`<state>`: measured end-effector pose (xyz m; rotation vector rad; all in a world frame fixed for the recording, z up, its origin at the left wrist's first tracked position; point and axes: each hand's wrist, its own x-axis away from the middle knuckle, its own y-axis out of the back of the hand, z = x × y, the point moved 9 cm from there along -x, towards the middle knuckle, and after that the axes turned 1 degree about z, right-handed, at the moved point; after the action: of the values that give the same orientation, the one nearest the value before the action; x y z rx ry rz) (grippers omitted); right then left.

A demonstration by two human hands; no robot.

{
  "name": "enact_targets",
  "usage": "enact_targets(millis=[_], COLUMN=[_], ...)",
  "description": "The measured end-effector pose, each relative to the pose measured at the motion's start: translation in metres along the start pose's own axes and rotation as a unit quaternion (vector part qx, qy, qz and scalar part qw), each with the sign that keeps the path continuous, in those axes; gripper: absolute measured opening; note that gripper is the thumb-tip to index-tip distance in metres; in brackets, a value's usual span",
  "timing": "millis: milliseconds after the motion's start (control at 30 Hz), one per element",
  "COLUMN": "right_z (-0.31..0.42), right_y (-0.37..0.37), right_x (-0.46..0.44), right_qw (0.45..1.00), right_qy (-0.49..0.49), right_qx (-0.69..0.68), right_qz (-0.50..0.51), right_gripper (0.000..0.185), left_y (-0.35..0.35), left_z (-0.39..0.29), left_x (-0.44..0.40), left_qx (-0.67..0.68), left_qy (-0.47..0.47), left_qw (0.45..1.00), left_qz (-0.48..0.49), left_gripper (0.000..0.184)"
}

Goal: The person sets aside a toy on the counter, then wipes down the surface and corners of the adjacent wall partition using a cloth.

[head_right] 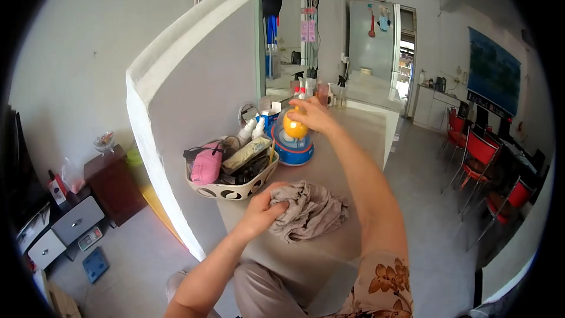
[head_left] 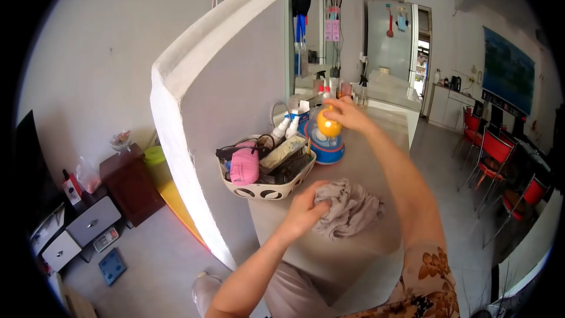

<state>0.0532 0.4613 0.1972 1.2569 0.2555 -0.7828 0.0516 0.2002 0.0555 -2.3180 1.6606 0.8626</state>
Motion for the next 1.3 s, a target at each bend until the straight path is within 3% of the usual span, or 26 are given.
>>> enact_targets(millis=[267,367,500,733,833,933,1067,1167,1300], right_z=[0.001,-0.018,-0.012,0.006,-0.001,-0.003,0.001,0.007,0.002], right_y=[0.004,0.008,0.03,0.057,0.062,0.065,0.067,0.064,0.066], right_x=[0.012,0.02,0.051,0.083,0.093,0.1,0.104,0.099,0.091], right_qw=[0.985,0.974,0.977,0.985,0.987,0.986,0.984,0.981,0.978], right_qy=[0.042,0.057,0.05,0.074,0.066,0.035,0.01,0.031,0.025], right_qx=[-0.146,-0.183,-0.154,-0.115,-0.118,-0.13,-0.162,-0.181,-0.204], right_qz=[-0.077,-0.123,-0.136,-0.101,-0.081,-0.097,-0.079,-0.067,-0.025], right_gripper=[0.063,0.064,0.062,0.064,0.059,0.051,0.045,0.05,0.047], left_y=[0.002,0.006,0.02,0.008,-0.04,-0.062,-0.085,-0.099,-0.088], left_z=[0.002,-0.023,-0.084,-0.1,-0.101,-0.089,-0.082,-0.04,-0.049], left_x=[0.007,0.009,-0.001,-0.071,-0.077,-0.078,-0.064,-0.051,-0.035], left_qx=[0.036,0.135,0.119,0.002,-0.301,-0.344,-0.439,-0.477,-0.455], left_qy=[0.007,-0.03,-0.086,-0.203,-0.24,-0.259,-0.24,-0.177,-0.106], left_qw=[0.997,0.982,0.974,0.956,0.898,0.878,0.864,0.851,0.863], left_qz=[-0.061,-0.126,-0.172,-0.214,-0.212,-0.209,-0.052,0.132,0.19], left_gripper=[0.043,0.043,0.04,0.042,0.042,0.046,0.05,0.048,0.04])
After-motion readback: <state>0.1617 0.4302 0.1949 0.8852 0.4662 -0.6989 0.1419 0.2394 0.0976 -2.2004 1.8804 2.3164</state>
